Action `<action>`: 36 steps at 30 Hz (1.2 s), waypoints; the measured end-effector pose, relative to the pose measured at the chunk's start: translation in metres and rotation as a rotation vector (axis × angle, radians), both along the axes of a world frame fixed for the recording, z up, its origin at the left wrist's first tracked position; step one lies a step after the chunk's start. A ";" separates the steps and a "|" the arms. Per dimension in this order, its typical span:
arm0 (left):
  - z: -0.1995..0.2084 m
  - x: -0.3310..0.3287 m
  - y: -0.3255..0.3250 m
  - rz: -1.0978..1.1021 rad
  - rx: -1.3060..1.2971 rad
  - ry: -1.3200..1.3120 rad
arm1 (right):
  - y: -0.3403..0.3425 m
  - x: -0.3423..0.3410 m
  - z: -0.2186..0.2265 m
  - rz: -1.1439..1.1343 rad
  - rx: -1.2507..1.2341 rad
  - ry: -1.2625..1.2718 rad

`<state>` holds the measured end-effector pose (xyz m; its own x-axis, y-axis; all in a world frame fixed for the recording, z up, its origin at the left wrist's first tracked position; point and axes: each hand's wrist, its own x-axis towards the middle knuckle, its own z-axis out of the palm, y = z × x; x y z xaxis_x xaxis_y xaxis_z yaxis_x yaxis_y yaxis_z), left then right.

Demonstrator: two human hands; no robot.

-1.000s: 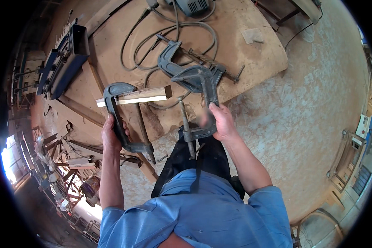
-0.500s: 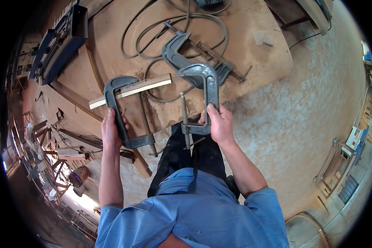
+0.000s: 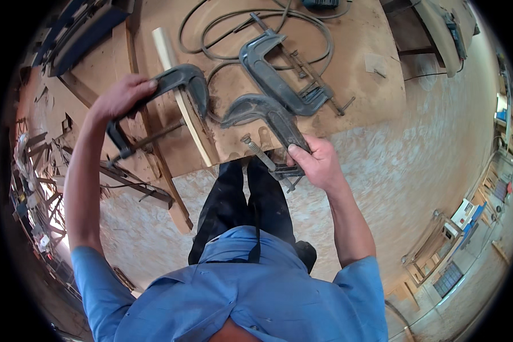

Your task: The person applies glue from a white bottle to thin wooden sticks using a small applicator, then presses the sticks onto a larger wooden piece. They repeat this process for additional sticks and finally secure the assembly with two C-clamps on a workbench.

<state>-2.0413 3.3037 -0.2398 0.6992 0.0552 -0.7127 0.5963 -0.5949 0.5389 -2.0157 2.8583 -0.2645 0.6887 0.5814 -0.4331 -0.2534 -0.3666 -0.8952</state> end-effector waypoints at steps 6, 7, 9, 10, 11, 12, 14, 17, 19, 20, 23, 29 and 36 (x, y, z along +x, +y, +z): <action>-0.033 0.034 0.000 -0.210 0.061 0.005 | 0.023 -0.009 0.006 0.208 -0.019 -0.086; -0.035 0.038 -0.004 -0.236 0.067 0.014 | 0.027 -0.010 0.005 0.216 -0.034 -0.112; -0.037 0.042 -0.010 -0.285 0.083 0.032 | 0.036 -0.014 0.004 0.233 -0.060 -0.163; -0.037 0.043 -0.009 -0.295 0.075 0.026 | 0.039 -0.015 0.004 0.256 -0.097 -0.154; -0.038 0.044 -0.008 -0.303 0.068 0.021 | 0.042 -0.016 0.001 0.269 -0.078 -0.209; -0.038 0.044 -0.007 -0.311 0.061 0.015 | 0.044 -0.016 -0.002 0.283 -0.059 -0.264; -0.031 0.052 -0.023 -0.394 0.158 0.006 | 0.051 -0.015 -0.005 0.306 -0.047 -0.323; -0.039 0.049 -0.020 -0.548 0.282 -0.150 | 0.064 -0.011 -0.008 0.360 -0.042 -0.354; -0.043 0.046 -0.018 -0.613 0.347 -0.255 | 0.074 -0.006 -0.015 0.401 -0.030 -0.392; -0.042 0.045 -0.019 -0.621 0.376 -0.285 | 0.078 -0.003 -0.017 0.412 -0.035 -0.383; -0.033 0.042 -0.025 -0.656 0.481 -0.307 | 0.090 0.004 -0.022 0.435 -0.051 -0.319; -0.023 -0.023 -0.026 -0.141 0.523 -0.896 | 0.098 0.015 -0.029 0.461 -0.127 -0.130; -0.021 -0.086 -0.060 0.040 0.754 -0.799 | 0.061 0.010 -0.022 0.282 -0.159 0.051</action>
